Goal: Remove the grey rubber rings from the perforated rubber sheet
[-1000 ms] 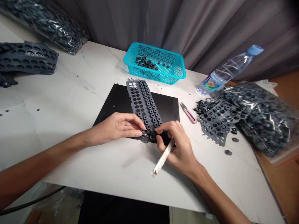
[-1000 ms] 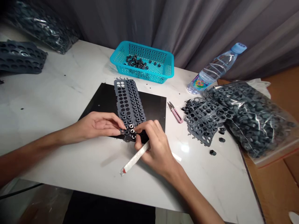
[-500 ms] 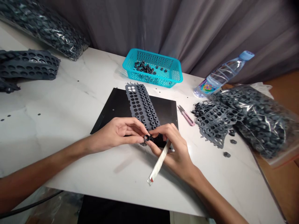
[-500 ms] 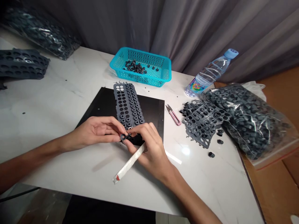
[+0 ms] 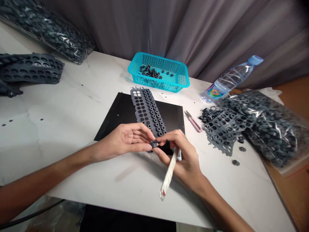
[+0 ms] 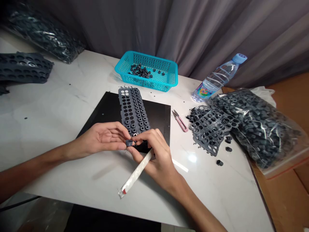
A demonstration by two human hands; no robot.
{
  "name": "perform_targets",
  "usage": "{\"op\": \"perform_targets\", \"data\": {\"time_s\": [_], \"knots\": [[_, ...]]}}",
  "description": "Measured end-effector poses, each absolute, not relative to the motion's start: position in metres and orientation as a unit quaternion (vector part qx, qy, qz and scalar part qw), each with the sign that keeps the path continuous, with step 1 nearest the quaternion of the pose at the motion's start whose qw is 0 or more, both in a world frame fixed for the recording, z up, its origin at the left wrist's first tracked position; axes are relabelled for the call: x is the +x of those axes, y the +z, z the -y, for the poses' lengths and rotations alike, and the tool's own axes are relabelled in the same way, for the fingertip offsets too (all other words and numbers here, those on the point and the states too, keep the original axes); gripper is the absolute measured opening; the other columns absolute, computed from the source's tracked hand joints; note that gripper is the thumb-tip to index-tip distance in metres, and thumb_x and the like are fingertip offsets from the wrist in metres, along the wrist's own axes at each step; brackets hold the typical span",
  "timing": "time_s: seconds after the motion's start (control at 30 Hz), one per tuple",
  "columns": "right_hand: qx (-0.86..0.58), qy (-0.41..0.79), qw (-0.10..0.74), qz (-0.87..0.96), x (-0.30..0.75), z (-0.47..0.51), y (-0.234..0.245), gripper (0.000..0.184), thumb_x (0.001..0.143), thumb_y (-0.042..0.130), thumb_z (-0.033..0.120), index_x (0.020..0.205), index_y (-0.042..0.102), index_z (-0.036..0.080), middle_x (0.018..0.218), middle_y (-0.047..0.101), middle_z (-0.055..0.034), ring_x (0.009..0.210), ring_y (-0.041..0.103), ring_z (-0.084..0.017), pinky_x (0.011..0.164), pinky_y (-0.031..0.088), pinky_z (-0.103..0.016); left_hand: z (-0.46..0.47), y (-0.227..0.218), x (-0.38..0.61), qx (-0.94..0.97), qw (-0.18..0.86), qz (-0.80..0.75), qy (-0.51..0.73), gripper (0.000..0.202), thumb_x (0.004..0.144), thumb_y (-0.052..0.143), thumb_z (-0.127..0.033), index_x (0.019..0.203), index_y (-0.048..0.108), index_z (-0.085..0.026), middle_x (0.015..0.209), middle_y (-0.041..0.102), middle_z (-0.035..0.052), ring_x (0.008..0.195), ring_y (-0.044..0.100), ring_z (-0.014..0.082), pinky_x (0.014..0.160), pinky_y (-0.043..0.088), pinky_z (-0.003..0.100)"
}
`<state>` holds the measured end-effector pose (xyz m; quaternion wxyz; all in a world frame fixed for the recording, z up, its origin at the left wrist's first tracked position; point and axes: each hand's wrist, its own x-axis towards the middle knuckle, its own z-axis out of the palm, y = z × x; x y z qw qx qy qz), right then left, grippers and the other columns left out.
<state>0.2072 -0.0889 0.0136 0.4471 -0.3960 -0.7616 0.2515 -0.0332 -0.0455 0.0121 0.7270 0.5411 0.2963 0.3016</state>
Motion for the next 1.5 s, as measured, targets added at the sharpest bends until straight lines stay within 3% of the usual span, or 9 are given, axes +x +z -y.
{"op": "perform_targets", "data": {"time_s": [0.63, 0.7, 0.8, 0.93, 1.03, 1.13, 1.3, 1.5], "knots": [[-0.396, 0.256, 0.444, 0.762, 0.206, 0.091, 0.015, 0.019, 0.1, 0.078, 0.012, 0.112, 0.07, 0.024, 0.093, 0.072, -0.002, 0.083, 0.061, -0.02, 0.07, 0.046, -0.035, 0.046, 0.01, -0.033, 0.556, 0.719, -0.299, 0.291, 0.024, 0.095, 0.087, -0.028, 0.114, 0.073, -0.02, 0.113, 0.081, 0.0045, 0.11, 0.079, 0.0174, 0.1, 0.064, 0.029], [-0.397, 0.244, 0.44, 0.768, 0.206, 0.089, 0.016, 0.016, 0.101, 0.075, 0.011, 0.11, 0.07, 0.024, 0.091, 0.071, -0.0019, 0.081, 0.061, -0.02, 0.069, 0.046, -0.035, 0.047, 0.007, -0.032, 0.601, 0.673, -0.319, 0.291, 0.027, 0.097, 0.084, -0.033, 0.117, 0.071, -0.021, 0.113, 0.079, 0.004, 0.107, 0.078, 0.0177, 0.1, 0.064, 0.031], [-0.414, 0.192, 0.433, 0.777, 0.223, 0.078, 0.017, 0.013, 0.103, 0.072, 0.012, 0.106, 0.069, 0.024, 0.089, 0.071, -0.0023, 0.077, 0.058, -0.02, 0.068, 0.044, -0.035, 0.049, 0.001, -0.032, 0.736, 0.508, -0.346, 0.283, 0.024, 0.104, 0.075, -0.036, 0.124, 0.069, -0.023, 0.122, 0.074, 0.0049, 0.115, 0.072, 0.0195, 0.107, 0.059, 0.036], [-0.529, -0.013, 0.418, 0.738, 0.292, 0.052, 0.017, 0.004, 0.103, 0.074, 0.022, 0.1, 0.071, 0.023, 0.088, 0.071, -0.0057, 0.078, 0.055, -0.024, 0.074, 0.04, -0.038, 0.049, -0.008, -0.033, 0.852, 0.321, -0.34, 0.234, 0.031, 0.109, 0.068, -0.038, 0.137, 0.063, -0.026, 0.142, 0.066, 0.0073, 0.138, 0.058, 0.0256, 0.122, 0.046, 0.045], [-0.671, -0.116, 0.367, 0.634, 0.361, 0.038, 0.015, 0.008, 0.102, 0.075, 0.03, 0.099, 0.073, 0.022, 0.089, 0.072, -0.0097, 0.079, 0.052, -0.026, 0.076, 0.035, -0.039, 0.047, -0.011, -0.033, 0.874, 0.286, -0.334, 0.208, 0.035, 0.111, 0.063, -0.038, 0.143, 0.058, -0.026, 0.147, 0.063, 0.0083, 0.141, 0.055, 0.0262, 0.123, 0.046, 0.046], [-0.773, -0.182, 0.304, 0.526, 0.411, 0.032, 0.011, 0.008, 0.096, 0.076, 0.028, 0.091, 0.071, 0.023, 0.091, 0.073, -0.0131, 0.085, 0.051, -0.029, 0.072, 0.027, -0.039, 0.045, -0.012, -0.034, 0.877, 0.285, -0.328, 0.206, 0.036, 0.112, 0.06, -0.036, 0.146, 0.056, -0.026, 0.15, 0.062, 0.009, 0.144, 0.053, 0.026, 0.123, 0.047, 0.045], [-0.817, -0.142, 0.231, 0.509, 0.431, 0.03, 0.001, 0.01, 0.092, 0.075, 0.03, 0.086, 0.071, 0.023, 0.089, 0.07, -0.0113, 0.077, 0.045, -0.025, 0.068, 0.024, -0.038, 0.041, -0.01, -0.037, 0.88, 0.276, -0.332, 0.196, 0.039, 0.112, 0.057, -0.036, 0.15, 0.053, -0.027, 0.158, 0.058, 0.0089, 0.151, 0.05, 0.0257, 0.127, 0.044, 0.046], [-0.823, -0.152, 0.259, 0.483, 0.435, 0.031, 0.003, 0.021, 0.095, 0.071, 0.044, 0.092, 0.07, 0.022, 0.089, 0.07, -0.0118, 0.074, 0.047, -0.025, 0.072, 0.03, -0.042, 0.04, -0.006, -0.041, 0.892, 0.225, -0.331, 0.209, 0.03, 0.111, 0.059, -0.037, 0.138, 0.063, -0.025, 0.149, 0.064, 0.0091, 0.139, 0.058, 0.0275, 0.122, 0.046, 0.049]]}}
